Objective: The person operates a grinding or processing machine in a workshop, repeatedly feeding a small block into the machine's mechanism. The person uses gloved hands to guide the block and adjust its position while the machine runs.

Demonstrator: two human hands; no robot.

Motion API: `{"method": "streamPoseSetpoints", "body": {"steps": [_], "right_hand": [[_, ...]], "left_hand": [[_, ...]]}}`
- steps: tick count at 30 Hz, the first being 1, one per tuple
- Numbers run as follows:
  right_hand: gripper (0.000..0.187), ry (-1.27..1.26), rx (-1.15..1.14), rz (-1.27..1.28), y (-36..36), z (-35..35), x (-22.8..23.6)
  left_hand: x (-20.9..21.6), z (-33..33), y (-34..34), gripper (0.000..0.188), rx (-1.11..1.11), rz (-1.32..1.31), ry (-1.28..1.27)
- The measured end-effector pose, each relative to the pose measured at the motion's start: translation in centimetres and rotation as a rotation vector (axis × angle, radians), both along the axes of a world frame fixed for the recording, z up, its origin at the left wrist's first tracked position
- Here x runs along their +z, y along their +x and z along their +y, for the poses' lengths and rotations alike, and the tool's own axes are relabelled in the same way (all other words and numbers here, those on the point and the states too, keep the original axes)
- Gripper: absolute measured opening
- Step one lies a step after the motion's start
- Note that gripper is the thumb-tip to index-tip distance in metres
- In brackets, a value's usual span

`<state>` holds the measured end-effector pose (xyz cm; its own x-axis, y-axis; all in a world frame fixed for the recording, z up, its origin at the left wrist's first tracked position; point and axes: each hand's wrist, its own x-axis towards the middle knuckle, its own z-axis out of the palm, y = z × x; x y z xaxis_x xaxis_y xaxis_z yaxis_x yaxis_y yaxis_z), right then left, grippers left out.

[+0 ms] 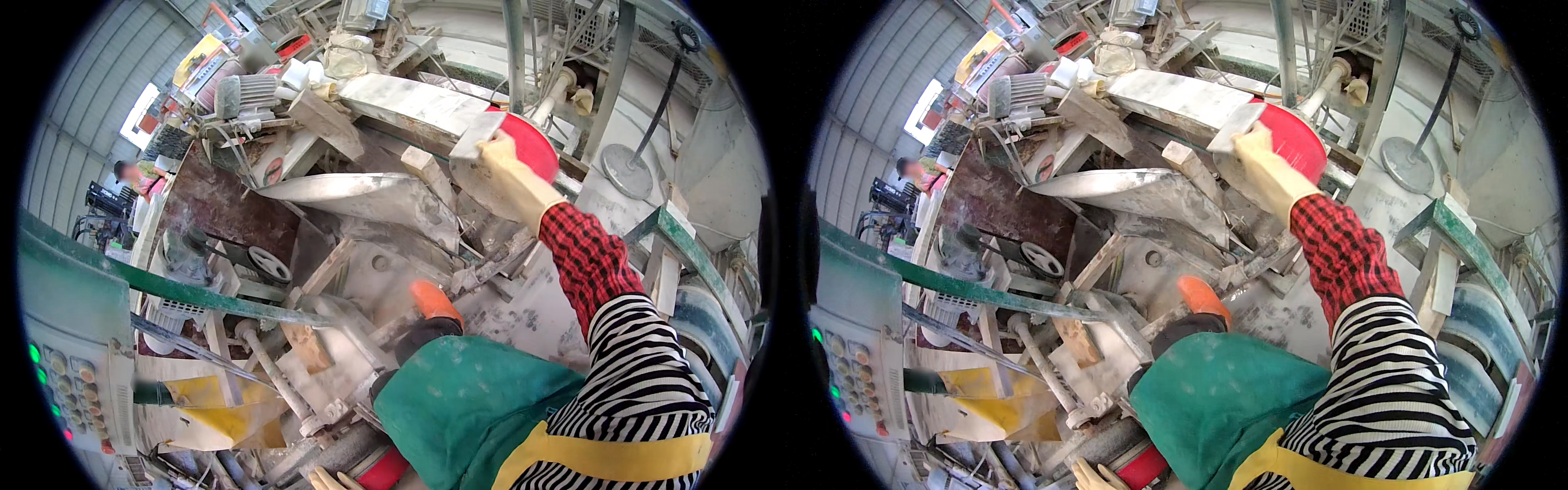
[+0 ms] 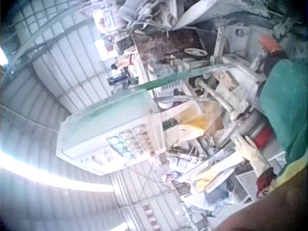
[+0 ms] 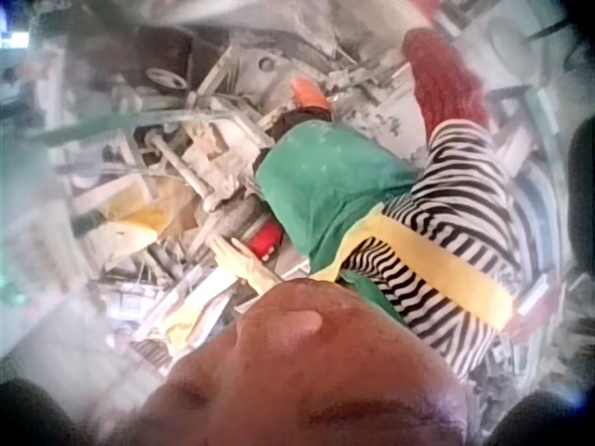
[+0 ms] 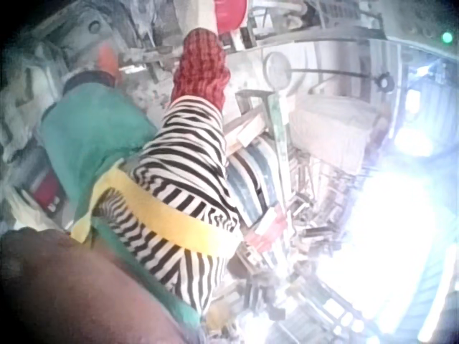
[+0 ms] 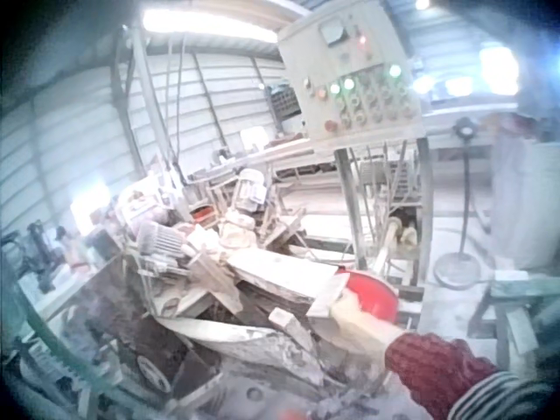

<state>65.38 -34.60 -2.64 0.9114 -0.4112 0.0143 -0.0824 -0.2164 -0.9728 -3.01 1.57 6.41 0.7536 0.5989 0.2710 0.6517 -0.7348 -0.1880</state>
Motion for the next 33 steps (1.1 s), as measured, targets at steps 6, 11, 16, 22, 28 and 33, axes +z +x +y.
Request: {"method": "streamPoseSetpoints", "body": {"steps": [6, 11, 16, 22, 28, 33], "right_hand": [[0.041, -0.133, -0.039, 0.089, 8.8, -8.8, -3.3], [0.029, -1.25, 0.384, 0.232, 5.0, -5.3, 2.1], [0.037, -1.452, 0.615, 0.369, 4.6, -6.4, 4.1], [0.046, -1.023, 0.17, 0.158, 1.1, -3.4, 1.7], [0.037, -0.329, 0.225, -0.277, -5.6, 4.9, 1.2], [0.049, -0.666, 0.977, -0.293, -13.5, 19.7, -0.1]], "left_hand": [[-0.5, -0.4, 2.2, 0.054, -0.005, 0.008, -0.01], [0.4, -1.5, 2.2, 0.055, 0.012, 0.024, 0.019], [-0.3, -1.6, 2.7, 0.052, 0.007, 0.011, 0.048], [-0.1, -1.7, 3.3, 0.049, 0.08, -0.002, -0.003], [-1.7, -1.6, 3.6, 0.049, 0.071, -0.067, -0.021], [-1.5, -1.6, 2.7, 0.057, 0.105, -0.063, -0.105]]}}
